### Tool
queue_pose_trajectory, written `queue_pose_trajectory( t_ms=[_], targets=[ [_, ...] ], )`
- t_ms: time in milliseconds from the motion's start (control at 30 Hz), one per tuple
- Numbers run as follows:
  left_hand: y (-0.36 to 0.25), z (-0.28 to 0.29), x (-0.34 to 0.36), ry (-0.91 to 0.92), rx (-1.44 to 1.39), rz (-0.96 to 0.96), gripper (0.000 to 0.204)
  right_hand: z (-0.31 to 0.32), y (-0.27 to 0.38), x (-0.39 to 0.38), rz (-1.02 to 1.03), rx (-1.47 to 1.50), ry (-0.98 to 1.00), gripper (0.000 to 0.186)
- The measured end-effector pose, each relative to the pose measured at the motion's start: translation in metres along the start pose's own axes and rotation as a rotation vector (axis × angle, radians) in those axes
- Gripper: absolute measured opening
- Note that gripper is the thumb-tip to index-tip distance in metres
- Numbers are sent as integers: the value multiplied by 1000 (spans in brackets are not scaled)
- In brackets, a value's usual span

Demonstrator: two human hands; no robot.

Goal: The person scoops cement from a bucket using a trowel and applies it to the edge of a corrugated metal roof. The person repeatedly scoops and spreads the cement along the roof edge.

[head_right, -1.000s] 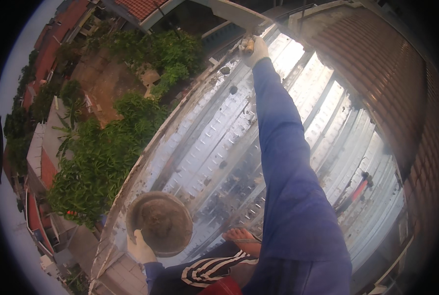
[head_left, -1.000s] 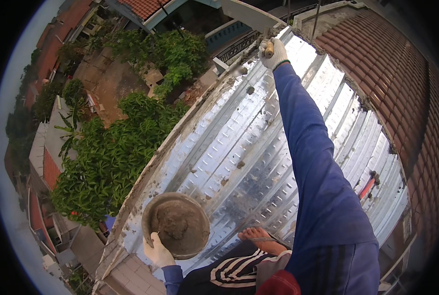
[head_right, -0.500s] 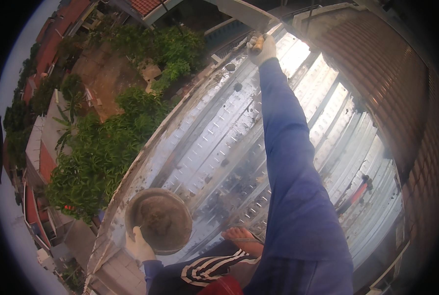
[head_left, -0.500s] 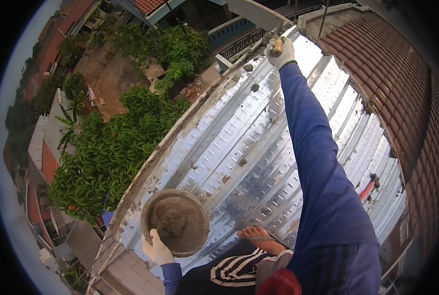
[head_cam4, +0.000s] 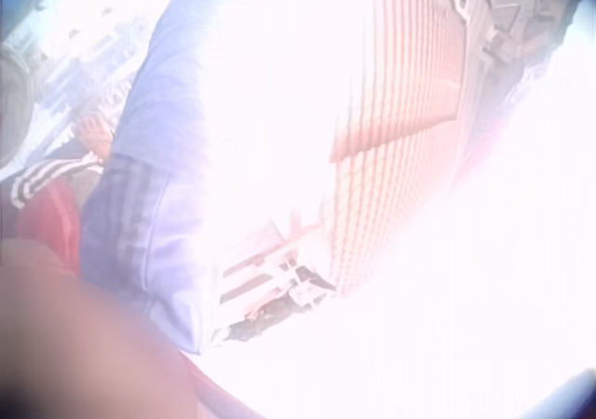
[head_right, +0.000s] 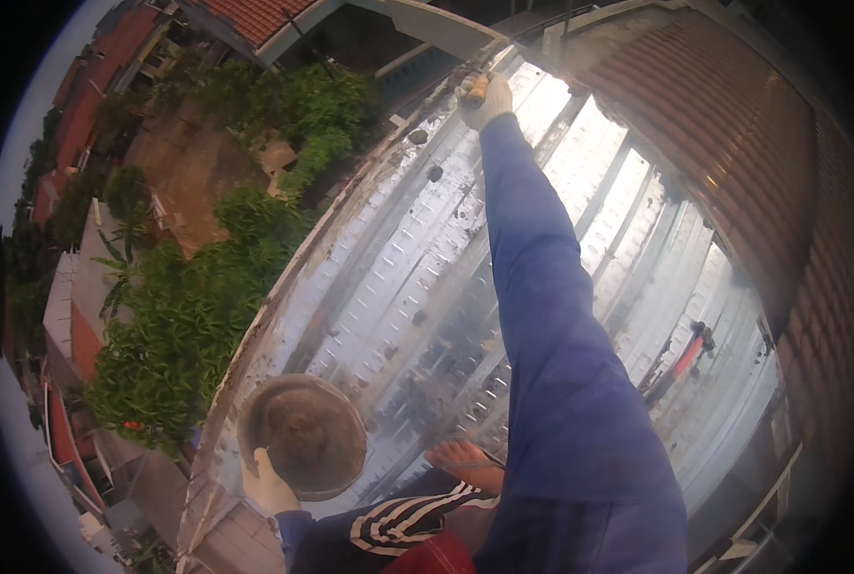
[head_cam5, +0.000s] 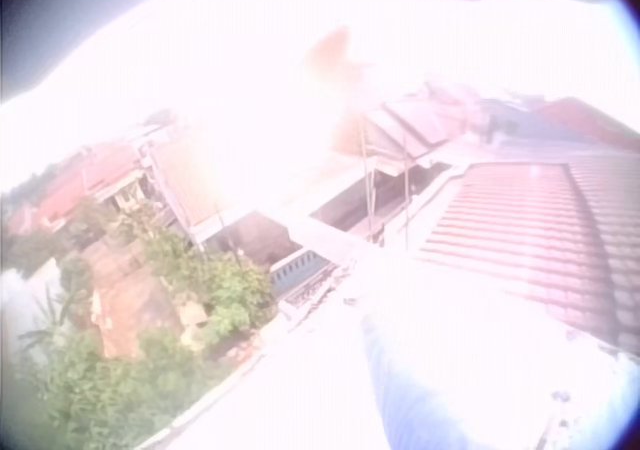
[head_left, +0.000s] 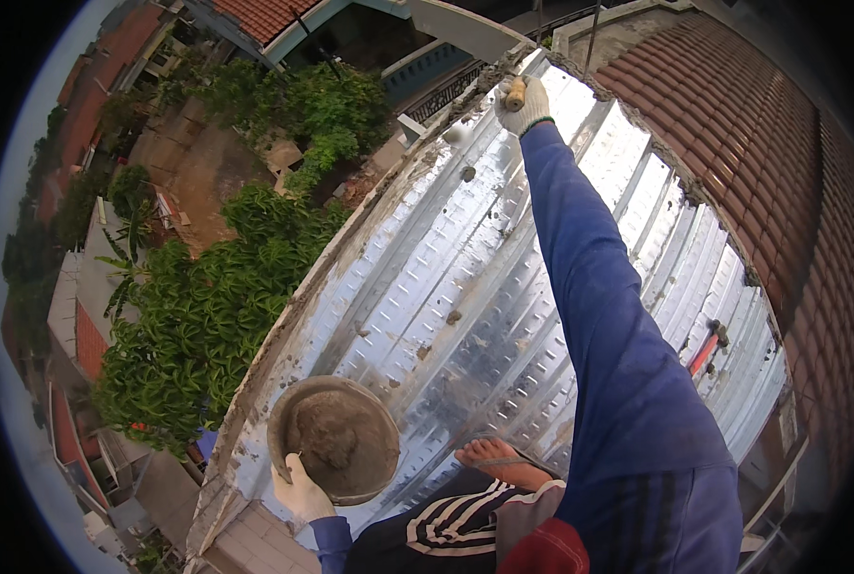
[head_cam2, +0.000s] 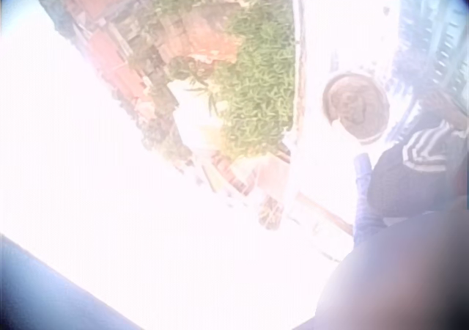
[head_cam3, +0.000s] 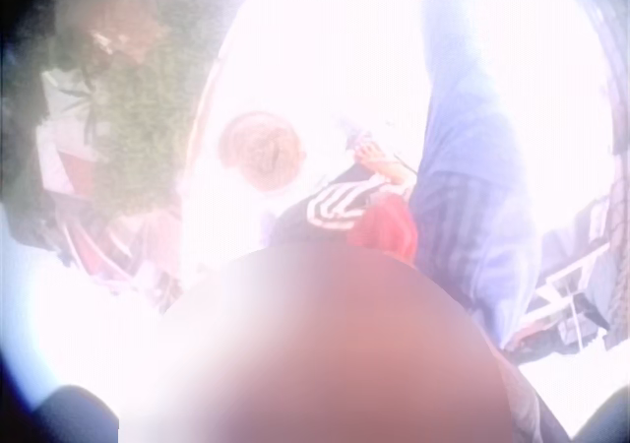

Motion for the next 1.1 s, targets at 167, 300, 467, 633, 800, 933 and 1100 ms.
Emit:
queue_pose_trajectory(
  t_ms=[167, 300, 467, 633, 800, 933, 1100],
  targets=[
    [9, 19, -8, -40, -9, 41, 34, -40, -133, -152, -252, -722, 205, 43],
    [22, 31, -11, -36, -21, 81, 37, -41, -251, -341, -224, -2057, 603, 43],
    [35, 17, -3, -20, -220, 147, 44, -14, -358, -455, 227, -2474, 1167, 36],
    [38, 31, 0, -39, -48, 114, 57, -41, -434, -474, 498, -2542, 1172, 21],
    [62, 50, -10, -110, -180, 165, 56, -16, -465, -489, 317, -2673, 1318, 25],
    [63, 55, -14, -124, -197, 150, 55, -1, -469, -507, 64, -2725, 1537, 26],
    [52, 34, -12, -99, -224, 64, 54, 11, -472, -532, -228, -2706, 1556, 40]
  ],
)
Point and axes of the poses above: each hand's wrist, its own x-axis towards the middle knuckle, its own z-axis out of the back of the hand, y = z × x, the point moved 9 cm from there along x, towards the middle knuckle, and after that the axes turned 12 degrees about -z, right-handed, at the moved point
